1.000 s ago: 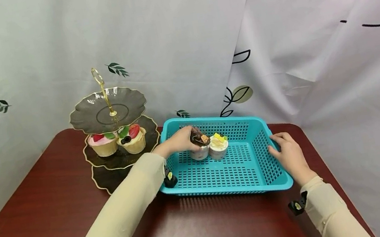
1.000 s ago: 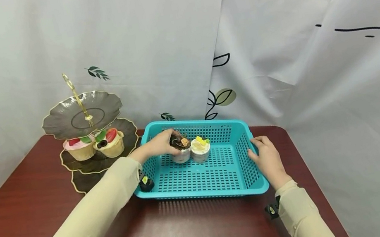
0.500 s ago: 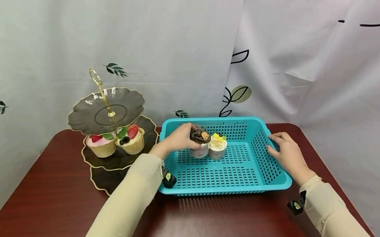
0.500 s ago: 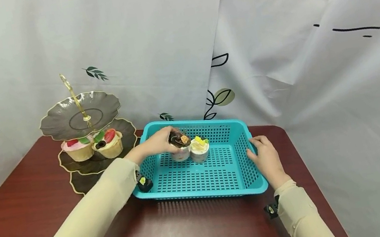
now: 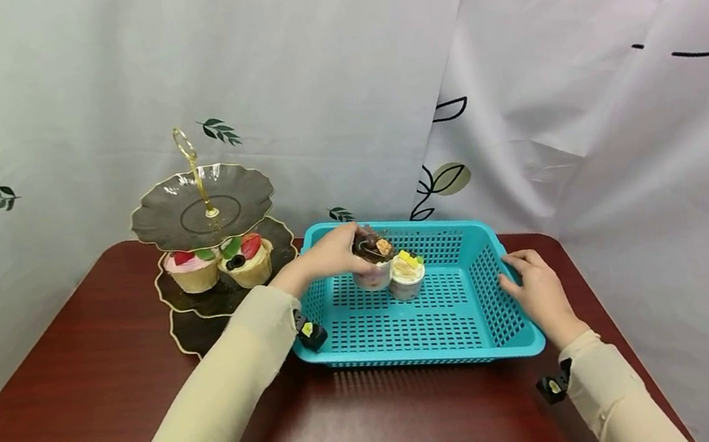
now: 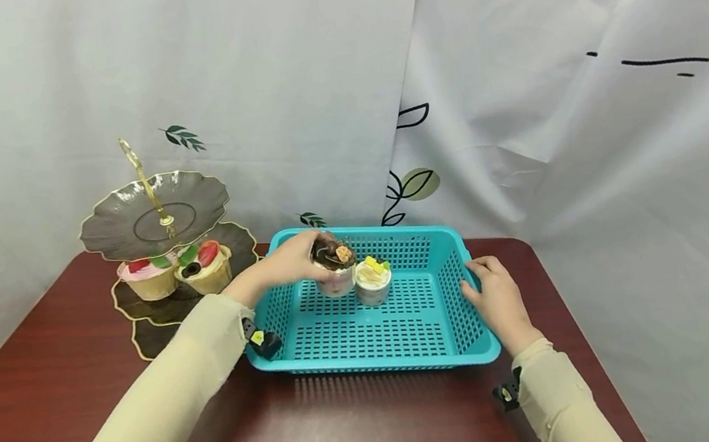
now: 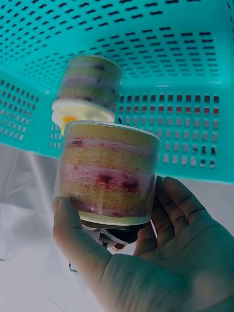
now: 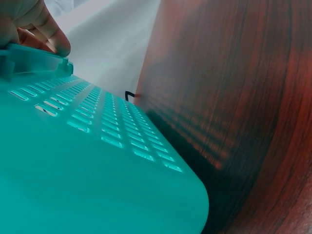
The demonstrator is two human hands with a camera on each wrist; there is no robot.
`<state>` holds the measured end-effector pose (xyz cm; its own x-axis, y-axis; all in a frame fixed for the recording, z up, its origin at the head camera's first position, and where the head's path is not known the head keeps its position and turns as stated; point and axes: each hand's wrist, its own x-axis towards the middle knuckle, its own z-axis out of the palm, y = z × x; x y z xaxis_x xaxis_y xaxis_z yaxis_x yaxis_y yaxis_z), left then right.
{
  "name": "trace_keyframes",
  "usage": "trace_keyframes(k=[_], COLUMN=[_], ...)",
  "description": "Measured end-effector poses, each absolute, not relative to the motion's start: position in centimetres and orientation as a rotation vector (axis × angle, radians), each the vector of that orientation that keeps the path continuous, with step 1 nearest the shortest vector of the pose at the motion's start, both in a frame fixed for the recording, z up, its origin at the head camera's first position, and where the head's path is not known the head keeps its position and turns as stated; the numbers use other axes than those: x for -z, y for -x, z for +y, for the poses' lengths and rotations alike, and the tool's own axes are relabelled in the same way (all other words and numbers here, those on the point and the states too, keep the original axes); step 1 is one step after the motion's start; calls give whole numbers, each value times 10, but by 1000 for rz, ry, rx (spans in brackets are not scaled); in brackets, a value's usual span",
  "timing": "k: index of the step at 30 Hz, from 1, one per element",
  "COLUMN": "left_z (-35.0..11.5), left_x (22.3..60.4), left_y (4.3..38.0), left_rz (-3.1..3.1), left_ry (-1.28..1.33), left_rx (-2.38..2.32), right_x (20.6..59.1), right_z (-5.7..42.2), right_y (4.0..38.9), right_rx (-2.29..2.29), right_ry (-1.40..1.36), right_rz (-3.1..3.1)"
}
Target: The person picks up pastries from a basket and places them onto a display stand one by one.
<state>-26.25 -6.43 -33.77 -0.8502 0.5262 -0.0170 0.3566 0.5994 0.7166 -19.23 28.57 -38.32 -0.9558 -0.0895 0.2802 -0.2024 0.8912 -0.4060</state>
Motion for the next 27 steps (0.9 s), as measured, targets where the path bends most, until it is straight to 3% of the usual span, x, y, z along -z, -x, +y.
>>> trace_keyframes(k=[27], left_z=[-64], left_x=[301], left_y=[217], left_rz=[2646], left_ry=[-973], left_rx=[-1086], right_x=[384], right_z=[286], right_y=[193], right_rx=[-627], right_ry=[-236], right_rz=[-2783])
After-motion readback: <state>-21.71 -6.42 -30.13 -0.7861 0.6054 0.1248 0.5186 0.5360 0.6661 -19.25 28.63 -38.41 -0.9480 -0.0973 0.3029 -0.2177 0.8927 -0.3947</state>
